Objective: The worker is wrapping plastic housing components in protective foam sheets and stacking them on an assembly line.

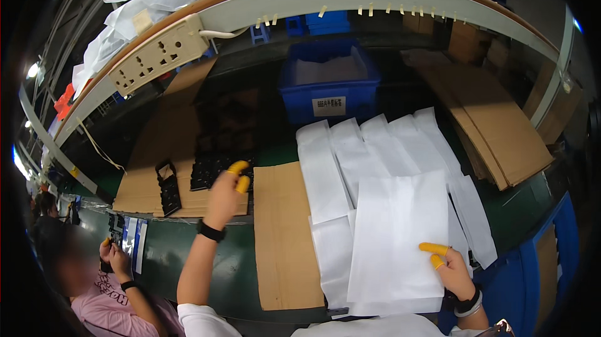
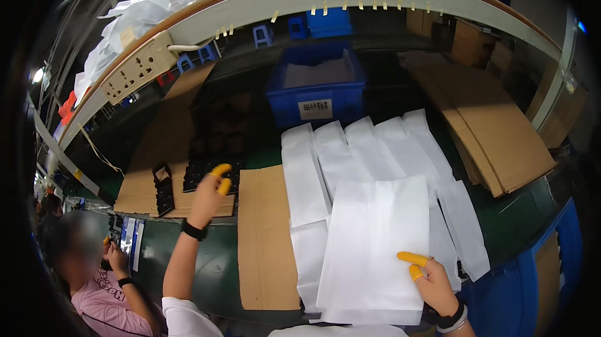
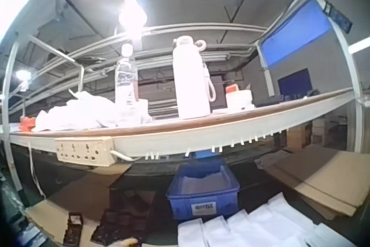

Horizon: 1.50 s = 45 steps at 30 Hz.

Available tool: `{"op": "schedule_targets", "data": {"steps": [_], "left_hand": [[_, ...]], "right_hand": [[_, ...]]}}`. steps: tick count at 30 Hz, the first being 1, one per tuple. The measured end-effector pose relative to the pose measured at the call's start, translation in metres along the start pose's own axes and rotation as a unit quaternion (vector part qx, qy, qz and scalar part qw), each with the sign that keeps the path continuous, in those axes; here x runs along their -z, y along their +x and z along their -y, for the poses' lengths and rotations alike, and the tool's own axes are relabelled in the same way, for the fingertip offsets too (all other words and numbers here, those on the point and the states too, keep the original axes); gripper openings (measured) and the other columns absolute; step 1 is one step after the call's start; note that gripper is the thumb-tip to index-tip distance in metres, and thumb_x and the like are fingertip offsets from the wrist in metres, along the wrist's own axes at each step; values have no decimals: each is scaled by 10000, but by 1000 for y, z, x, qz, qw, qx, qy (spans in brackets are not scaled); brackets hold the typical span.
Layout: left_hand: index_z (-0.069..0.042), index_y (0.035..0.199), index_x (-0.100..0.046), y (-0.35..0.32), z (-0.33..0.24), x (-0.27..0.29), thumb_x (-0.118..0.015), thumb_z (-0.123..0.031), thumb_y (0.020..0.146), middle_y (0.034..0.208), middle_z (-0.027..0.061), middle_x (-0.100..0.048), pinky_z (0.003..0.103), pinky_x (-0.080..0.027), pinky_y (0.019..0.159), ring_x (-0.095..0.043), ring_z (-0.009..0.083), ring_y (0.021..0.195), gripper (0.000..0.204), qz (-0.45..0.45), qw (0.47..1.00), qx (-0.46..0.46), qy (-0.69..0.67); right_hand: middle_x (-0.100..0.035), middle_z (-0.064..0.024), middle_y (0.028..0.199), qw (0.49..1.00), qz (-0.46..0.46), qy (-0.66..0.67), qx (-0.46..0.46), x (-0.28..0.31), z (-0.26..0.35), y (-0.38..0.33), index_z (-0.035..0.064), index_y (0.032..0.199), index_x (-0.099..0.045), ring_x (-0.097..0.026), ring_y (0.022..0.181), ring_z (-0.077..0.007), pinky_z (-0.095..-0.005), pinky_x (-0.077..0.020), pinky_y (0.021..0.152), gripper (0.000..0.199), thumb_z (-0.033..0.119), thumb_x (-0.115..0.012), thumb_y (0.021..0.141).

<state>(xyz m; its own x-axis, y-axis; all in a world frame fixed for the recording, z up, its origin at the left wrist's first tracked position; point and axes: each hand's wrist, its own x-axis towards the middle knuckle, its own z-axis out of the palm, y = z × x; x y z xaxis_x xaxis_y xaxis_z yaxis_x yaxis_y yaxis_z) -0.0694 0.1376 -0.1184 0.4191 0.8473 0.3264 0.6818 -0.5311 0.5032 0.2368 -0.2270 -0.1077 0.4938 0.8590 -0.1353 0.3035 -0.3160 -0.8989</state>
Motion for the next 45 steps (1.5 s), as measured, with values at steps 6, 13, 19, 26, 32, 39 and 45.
{"op": "schedule_targets", "data": {"steps": [6,13,19,26,32,39,45], "left_hand": [[-4,1081,-534,-14,-114,-94,-534,-492,800,853,265,-559,402,-473,682,-564,378,796,562,183,975,-89,89],[6,1113,-477,28,-68,-106,-669,-538,662,985,243,-533,361,-488,724,-575,332,876,732,190,948,30,255],[25,1114,-441,28,-48,-68,-698,-414,671,991,251,-552,353,-442,801,-548,346,968,674,184,968,54,162],[-75,1364,-227,-30,-154,-12,-530,-276,848,1059,54,-487,218,-360,839,-467,106,927,631,275,783,85,-552],[-13,1401,24,-80,-155,-15,-558,-329,818,1459,127,-43,368,-69,1082,-59,232,1350,882,321,763,-167,-535],[-37,1401,-38,-79,-183,-25,-526,-124,786,1429,118,-100,372,-110,1075,-133,211,1328,790,449,708,-54,-543],[-77,1375,-161,-93,-189,-38,-558,-262,819,1331,96,-285,297,-226,1030,-306,184,1229,708,467,690,96,-545]], "right_hand": [[-556,-87,1055,986,8,161,-41,-27,-6,-2,10,1160,-557,-497,921,-121,-210,-373,858,340,-8,-468,832],[-500,-113,1181,987,63,144,10,-49,-32,1,19,1259,-464,-465,1035,-145,-244,-341,928,388,96,-505,880],[-474,-107,1206,977,92,191,-26,-39,-16,3,17,1268,-452,-441,1057,-142,-240,-316,941,382,158,-458,913],[-486,-82,1182,954,110,275,-54,-44,-26,8,18,1278,-435,-444,1053,-137,-230,-323,931,376,179,-410,940],[-454,-108,1257,954,144,249,-83,-49,-44,11,7,1304,-366,-447,1127,-155,-300,-345,975,444,291,-350,963],[-366,-84,1341,919,149,364,-45,-58,-47,16,29,1340,-302,-364,1209,-175,-318,-268,1029,570,444,-260,952],[-335,-89,1370,896,108,427,-52,-56,-30,17,80,1380,-212,-362,1230,-200,-367,-301,1015,720,587,-310,879]]}}
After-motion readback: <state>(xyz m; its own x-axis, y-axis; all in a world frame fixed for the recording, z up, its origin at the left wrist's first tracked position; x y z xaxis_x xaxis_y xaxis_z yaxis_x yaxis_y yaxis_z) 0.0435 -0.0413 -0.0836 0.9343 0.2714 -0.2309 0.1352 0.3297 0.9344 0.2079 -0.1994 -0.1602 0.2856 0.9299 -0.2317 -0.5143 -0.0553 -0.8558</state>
